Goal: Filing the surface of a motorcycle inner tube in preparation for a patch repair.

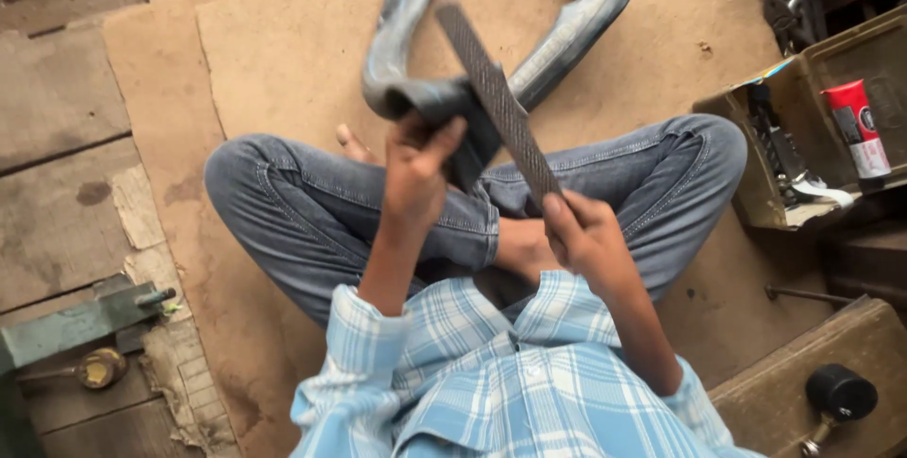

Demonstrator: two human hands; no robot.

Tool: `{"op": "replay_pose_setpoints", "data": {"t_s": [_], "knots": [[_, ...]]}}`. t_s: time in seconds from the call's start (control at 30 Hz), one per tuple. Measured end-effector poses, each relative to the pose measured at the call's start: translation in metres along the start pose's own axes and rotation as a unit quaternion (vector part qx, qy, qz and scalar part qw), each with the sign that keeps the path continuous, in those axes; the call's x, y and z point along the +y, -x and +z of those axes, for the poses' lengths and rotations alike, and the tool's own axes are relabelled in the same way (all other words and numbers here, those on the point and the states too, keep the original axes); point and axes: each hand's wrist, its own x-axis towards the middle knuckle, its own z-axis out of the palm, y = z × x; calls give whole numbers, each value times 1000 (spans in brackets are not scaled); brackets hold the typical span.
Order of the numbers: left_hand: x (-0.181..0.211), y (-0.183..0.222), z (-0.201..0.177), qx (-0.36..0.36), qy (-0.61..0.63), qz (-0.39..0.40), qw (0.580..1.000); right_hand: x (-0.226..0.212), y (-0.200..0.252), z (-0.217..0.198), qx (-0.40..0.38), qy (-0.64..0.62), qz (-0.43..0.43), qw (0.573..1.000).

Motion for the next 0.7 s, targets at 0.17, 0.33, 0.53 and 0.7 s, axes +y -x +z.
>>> {"op": "replay_pose_setpoints", "data": {"t_s": [0.17, 0.33, 0.53, 0.7], "knots": [[23, 1, 8, -10, -3, 22, 1000, 20, 37, 1, 48, 99, -22, 994], [-4, 22, -3, -9, -92, -1, 996, 16, 12, 19, 42, 76, -15, 996], [4, 19, 8, -36, -36, -13, 999, -12, -15, 31, 17, -28, -41, 999], [16, 13, 16, 74, 54, 7, 996, 21, 27, 10, 32, 77, -19, 996]]}}
